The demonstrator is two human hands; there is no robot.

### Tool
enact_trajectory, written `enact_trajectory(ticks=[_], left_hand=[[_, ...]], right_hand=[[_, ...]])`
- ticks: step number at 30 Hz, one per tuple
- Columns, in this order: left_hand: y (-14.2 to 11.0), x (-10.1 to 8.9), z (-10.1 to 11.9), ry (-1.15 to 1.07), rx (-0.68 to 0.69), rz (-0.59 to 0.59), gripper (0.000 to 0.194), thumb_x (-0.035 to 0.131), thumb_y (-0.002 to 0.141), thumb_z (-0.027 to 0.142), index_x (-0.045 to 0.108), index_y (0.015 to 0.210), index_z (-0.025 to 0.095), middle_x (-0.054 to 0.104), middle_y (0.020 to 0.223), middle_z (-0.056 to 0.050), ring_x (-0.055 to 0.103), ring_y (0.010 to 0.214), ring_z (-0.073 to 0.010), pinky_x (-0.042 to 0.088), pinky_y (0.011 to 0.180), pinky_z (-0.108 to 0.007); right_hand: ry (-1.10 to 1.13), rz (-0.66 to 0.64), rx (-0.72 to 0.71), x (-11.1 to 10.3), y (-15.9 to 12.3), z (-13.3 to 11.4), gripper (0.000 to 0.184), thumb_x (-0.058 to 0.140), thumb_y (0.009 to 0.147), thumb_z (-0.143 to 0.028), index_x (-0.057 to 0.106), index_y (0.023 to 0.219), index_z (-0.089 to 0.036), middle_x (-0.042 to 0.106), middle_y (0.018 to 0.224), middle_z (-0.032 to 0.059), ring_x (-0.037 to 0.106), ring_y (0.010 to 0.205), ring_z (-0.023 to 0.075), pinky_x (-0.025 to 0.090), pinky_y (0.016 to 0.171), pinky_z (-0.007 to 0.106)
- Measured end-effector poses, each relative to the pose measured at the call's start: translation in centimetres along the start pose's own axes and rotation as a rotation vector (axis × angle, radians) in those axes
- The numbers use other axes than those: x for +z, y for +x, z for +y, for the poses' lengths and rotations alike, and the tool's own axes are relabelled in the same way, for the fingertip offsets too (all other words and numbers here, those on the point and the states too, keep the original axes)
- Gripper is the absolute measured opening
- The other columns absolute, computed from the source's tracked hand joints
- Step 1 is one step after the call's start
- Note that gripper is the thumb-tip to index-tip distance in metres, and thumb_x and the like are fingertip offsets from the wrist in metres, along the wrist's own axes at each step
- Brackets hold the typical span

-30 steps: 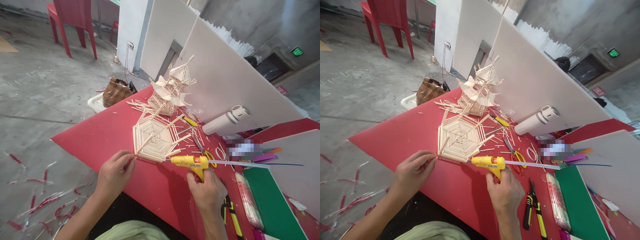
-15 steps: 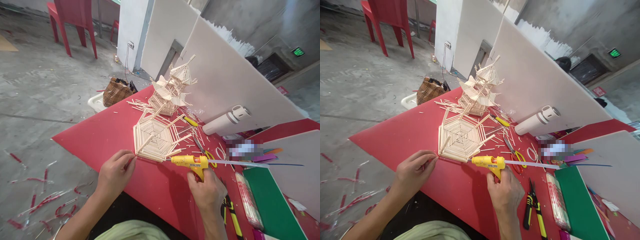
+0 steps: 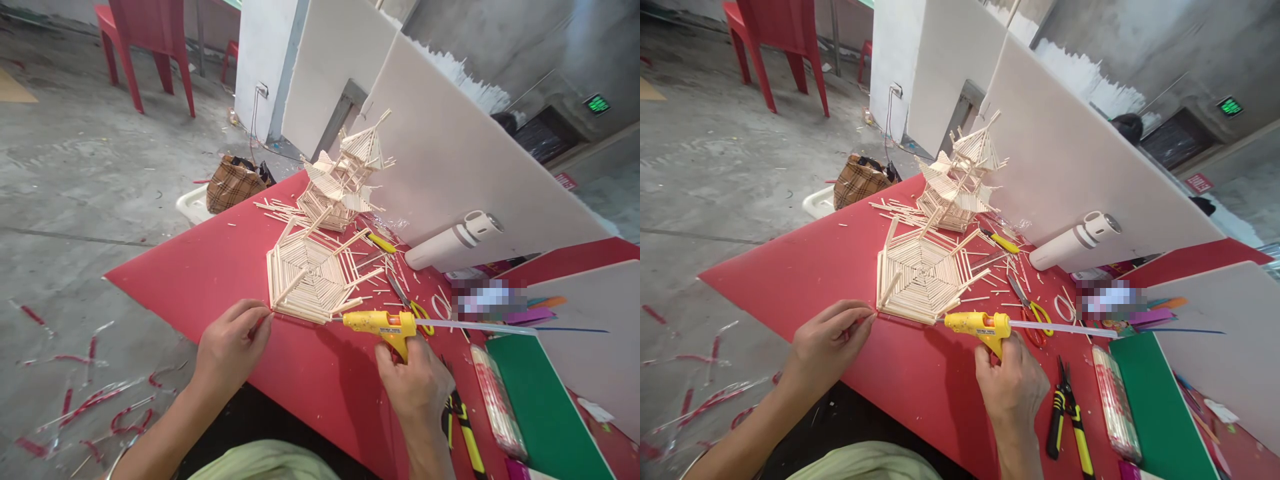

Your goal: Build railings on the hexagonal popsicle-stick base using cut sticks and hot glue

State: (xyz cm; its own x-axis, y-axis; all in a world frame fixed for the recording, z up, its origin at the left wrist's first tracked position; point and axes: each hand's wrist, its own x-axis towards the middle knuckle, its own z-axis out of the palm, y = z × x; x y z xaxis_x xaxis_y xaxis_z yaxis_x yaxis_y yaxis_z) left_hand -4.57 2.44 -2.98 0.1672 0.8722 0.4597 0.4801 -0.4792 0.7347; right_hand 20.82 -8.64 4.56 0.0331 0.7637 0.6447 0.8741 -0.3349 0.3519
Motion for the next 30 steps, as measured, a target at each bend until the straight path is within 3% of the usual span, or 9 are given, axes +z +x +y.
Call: enact_trajectory(ticks=[9, 19, 30], left_hand=[[-0.04, 0.25, -0.20, 0.010, -0.006, -0.009, 0.017, 0.056, 0.090, 0.027, 0.068, 0.080, 0.020, 0.073, 0.088, -0.004, 0.066, 0.068, -0.0132, 0.049, 0.060, -0.023], [-0.08, 0.13, -0.12, 0.015, 0.008, -0.003, 0.017, 0.056, 0.090, 0.026, 0.068, 0.079, 0.021, 0.072, 0.087, -0.004, 0.066, 0.067, -0.0133, 0.048, 0.059, -0.023], [-0.21, 0.28, -0.40, 0.008, -0.026, -0.010, 0.015, 0.059, 0.089, 0.025, 0.067, 0.078, 0.020, 0.071, 0.098, -0.004, 0.060, 0.060, -0.0095, 0.046, 0.057, -0.023]], right_hand=[[0.036, -0.055, 0.068, -0.34, -0.18, -0.39, 0.009, 0.057, 0.080, -0.026, 0.060, 0.078, -0.018, 0.061, 0.061, 0.0013, 0.056, 0.054, 0.0160, 0.035, 0.052, 0.024], [0.031, -0.012, -0.002, 0.17, -0.42, 0.00, 0.010, 0.056, 0.081, -0.027, 0.061, 0.079, -0.018, 0.062, 0.061, 0.0020, 0.056, 0.052, 0.0157, 0.035, 0.051, 0.024], [0.040, -0.047, 0.045, 0.07, -0.27, -0.60, 0.011, 0.057, 0.079, -0.028, 0.060, 0.077, -0.018, 0.062, 0.060, 0.0013, 0.056, 0.052, 0.0153, 0.034, 0.050, 0.025]])
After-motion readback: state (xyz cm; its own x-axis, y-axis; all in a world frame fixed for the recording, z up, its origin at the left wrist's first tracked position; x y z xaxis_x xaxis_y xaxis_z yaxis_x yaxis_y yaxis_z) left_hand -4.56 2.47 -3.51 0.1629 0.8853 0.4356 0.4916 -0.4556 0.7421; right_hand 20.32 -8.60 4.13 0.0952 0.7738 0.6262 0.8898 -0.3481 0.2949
